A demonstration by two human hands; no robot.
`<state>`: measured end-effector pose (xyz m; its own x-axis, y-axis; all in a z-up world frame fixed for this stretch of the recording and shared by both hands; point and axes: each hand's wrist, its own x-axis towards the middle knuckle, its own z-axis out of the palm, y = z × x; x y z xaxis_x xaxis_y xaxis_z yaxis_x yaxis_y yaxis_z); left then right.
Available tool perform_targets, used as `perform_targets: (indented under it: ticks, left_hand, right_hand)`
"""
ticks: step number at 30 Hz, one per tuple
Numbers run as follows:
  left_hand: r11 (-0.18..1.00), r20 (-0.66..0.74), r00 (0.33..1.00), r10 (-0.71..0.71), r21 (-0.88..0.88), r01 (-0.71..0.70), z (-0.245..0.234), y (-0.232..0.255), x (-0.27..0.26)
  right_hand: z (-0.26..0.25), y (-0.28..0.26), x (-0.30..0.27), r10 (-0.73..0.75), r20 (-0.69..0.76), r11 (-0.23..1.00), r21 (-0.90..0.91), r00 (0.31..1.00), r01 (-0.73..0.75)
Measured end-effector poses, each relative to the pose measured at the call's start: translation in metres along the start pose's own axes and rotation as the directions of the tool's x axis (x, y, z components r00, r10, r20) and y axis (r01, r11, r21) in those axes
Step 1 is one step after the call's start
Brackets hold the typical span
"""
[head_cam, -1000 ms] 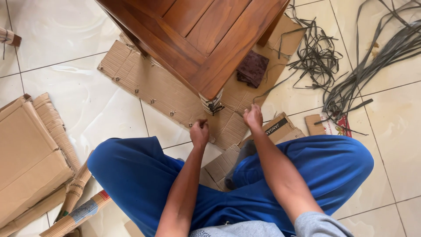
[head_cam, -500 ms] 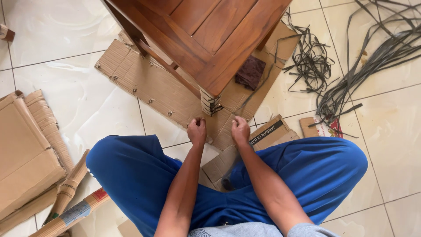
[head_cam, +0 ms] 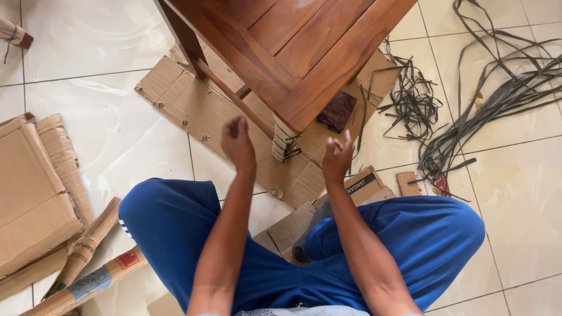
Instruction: Packing and tying a wooden chair with cardboard and plastic strips.
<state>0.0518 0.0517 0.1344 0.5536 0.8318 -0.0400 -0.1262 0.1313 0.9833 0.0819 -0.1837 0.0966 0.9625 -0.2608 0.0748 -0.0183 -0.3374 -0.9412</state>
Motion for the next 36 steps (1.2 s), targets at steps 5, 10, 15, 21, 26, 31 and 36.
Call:
perform_targets:
  ticks: [5, 10, 15, 21, 26, 31, 36]
  left_hand:
    - [0.957, 0.093, 0.960, 0.262, -0.149, -0.247, 0.008, 0.102, 0.052]
    - [0.944, 0.219, 0.920, 0.326, -0.135, -0.303, 0.015, 0.150, 0.099]
    - [0.981, 0.371, 0.915, 0.156, 0.048, -0.187, 0.037, 0.175, 0.129]
    - [0.991, 0.371, 0.928, -0.043, -0.105, 0.088, 0.055, 0.164, 0.181]
    - [0.948, 0.396, 0.909, -0.134, -0.216, 0.234, 0.065, 0.188, 0.186]
    - [0.901, 0.442, 0.891, -0.104, -0.337, 0.273, 0.069, 0.171, 0.214]
    - [0.868, 0.515, 0.857, -0.011, -0.421, 0.264, 0.076, 0.168, 0.245]
  right_hand:
    - [-0.012, -0.083, 0.031, -0.215, 0.041, 0.927, 0.323, 0.976, 0.190]
    - [-0.035, -0.195, 0.032, -0.214, 0.121, 0.792, 0.602, 0.969, 0.100]
    - [-0.028, -0.252, 0.022, -0.309, 0.293, 0.827, 0.553, 0.905, 0.104]
    - [-0.002, -0.239, 0.018, -0.211, 0.134, 0.934, 0.319, 0.968, 0.159]
    - [0.009, -0.234, 0.027, -0.201, 0.091, 0.908, 0.390, 0.975, 0.151]
    - [0.024, -0.236, 0.039, -0.198, 0.089, 0.892, 0.430, 0.976, 0.142]
    - [0.047, -0.241, 0.050, -0.142, 0.128, 0.867, 0.495, 0.982, 0.061]
